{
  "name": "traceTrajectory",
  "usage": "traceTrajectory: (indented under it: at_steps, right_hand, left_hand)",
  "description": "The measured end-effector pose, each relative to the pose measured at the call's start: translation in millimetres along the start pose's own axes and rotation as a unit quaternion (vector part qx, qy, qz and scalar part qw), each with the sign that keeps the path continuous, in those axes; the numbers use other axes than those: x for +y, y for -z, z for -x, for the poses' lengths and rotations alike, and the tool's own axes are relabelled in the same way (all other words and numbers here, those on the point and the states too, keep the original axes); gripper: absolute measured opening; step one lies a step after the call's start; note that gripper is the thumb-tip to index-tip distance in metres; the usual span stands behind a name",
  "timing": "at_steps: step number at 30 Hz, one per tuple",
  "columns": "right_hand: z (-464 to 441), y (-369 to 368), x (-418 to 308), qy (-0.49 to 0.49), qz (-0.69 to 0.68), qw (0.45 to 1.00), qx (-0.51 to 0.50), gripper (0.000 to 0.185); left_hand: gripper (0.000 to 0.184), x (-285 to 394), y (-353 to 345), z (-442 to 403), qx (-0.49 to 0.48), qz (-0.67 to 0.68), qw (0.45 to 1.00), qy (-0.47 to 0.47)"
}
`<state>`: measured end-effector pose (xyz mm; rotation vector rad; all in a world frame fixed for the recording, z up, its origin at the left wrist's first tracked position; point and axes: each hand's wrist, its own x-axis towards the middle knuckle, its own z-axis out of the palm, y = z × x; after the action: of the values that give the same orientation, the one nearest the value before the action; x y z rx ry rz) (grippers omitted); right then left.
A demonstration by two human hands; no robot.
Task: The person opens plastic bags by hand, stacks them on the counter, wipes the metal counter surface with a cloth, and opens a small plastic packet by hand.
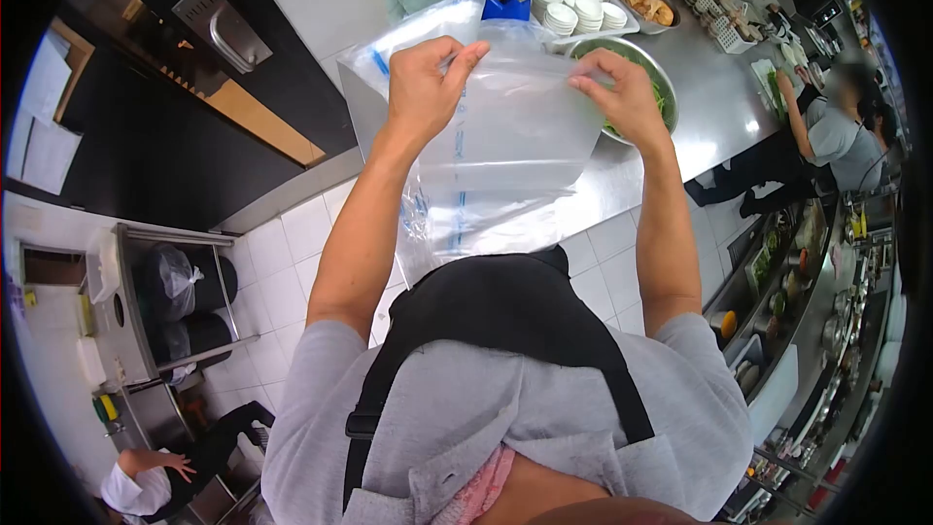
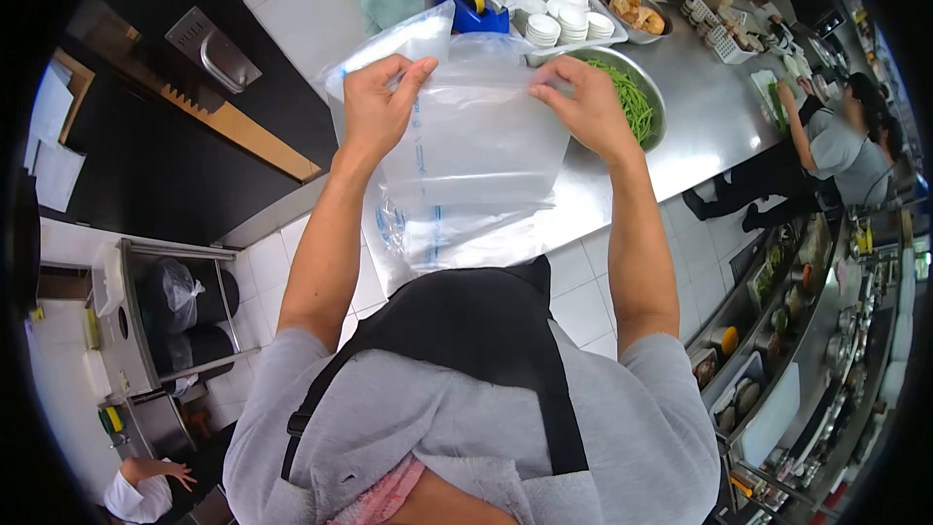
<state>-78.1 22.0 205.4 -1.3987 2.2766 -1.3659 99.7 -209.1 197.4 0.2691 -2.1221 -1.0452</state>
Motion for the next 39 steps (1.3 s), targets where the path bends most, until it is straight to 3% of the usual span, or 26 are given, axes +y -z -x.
traceTrajectory:
  at_steps: [2, 5, 9, 13, 16, 21, 22, 25, 29, 31, 32, 35, 36, 38, 39]
  right_hand:
    - [-6.4, 3.4, 1.7, -0.013, -0.144, 0.989, 0.008, 0.020]
    - [-12.4, 11.6, -7.4, -0.052, -0.200, 0.978, 0.016, 0.019]
    - [-25.8, 11.4, 28.0, -0.005, -0.182, 0.983, 0.002, 0.022]
    - [-26.3, -8.0, 6.1, -0.007, -0.200, 0.978, 0.056, 0.024]
    - [-24.5, -16.2, -12.2, -0.024, -0.246, 0.966, 0.080, 0.023]
    - [-16.9, -35.1, 24.0, -0.066, -0.319, 0.943, 0.066, 0.023]
    - [-11.8, -30.2, 20.6, -0.109, -0.308, 0.945, 0.030, 0.024]
    - [-12.5, -49.1, 21.0, -0.061, -0.392, 0.917, 0.047, 0.026]
    - [-16.6, -58.3, 4.7, -0.131, -0.530, 0.837, 0.017, 0.026]
    - [-19.8, -72.0, 21.5, -0.075, -0.604, 0.791, -0.060, 0.024]
    - [-23.4, -76.3, 27.5, -0.045, -0.636, 0.764, -0.099, 0.023]
    - [-43.6, -83.2, 34.0, -0.096, -0.630, 0.760, -0.124, 0.023]
    - [-56.0, -88.5, 31.9, -0.117, -0.565, 0.813, -0.086, 0.021]
    - [-94.5, -101.7, 21.9, -0.140, -0.507, 0.850, -0.028, 0.020]
    - [-123.1, -111.6, 36.3, -0.103, -0.430, 0.897, -0.002, 0.022]
  left_hand:
    - [0.021, 6.0, 6.5, -3.1, 0.007, 0.036, 0.999, -0.006]
    - [0.021, 8.6, 11.6, -4.9, 0.021, 0.097, 0.994, -0.038]
    - [0.020, 8.7, 19.3, -2.6, -0.013, 0.070, 0.997, 0.027]
    - [0.023, 5.4, 26.9, -2.1, -0.066, -0.001, 0.993, 0.103]
    - [0.029, -0.9, 15.8, 6.0, 0.000, 0.115, 0.991, 0.064]
    - [0.038, -11.1, 26.5, 27.9, -0.059, 0.203, 0.970, 0.122]
    - [0.041, -22.6, 30.1, 34.2, -0.069, 0.208, 0.968, 0.123]
    - [0.048, -49.7, 36.1, 49.5, -0.094, 0.269, 0.950, 0.131]
    - [0.044, -39.3, 31.7, 66.9, -0.002, 0.544, 0.829, 0.132]
    - [0.038, -61.5, 44.2, 79.1, -0.031, 0.632, 0.762, 0.138]
    - [0.034, -70.4, 48.8, 84.2, -0.004, 0.621, 0.763, 0.179]
    - [0.023, -95.3, 59.7, 92.5, 0.067, 0.570, 0.776, 0.261]
    - [0.021, -106.7, 62.9, 82.2, 0.081, 0.545, 0.793, 0.261]
    - [0.018, -114.7, 68.5, 57.7, 0.130, 0.512, 0.806, 0.268]
    - [0.019, -114.1, 68.7, 37.5, 0.161, 0.505, 0.804, 0.270]
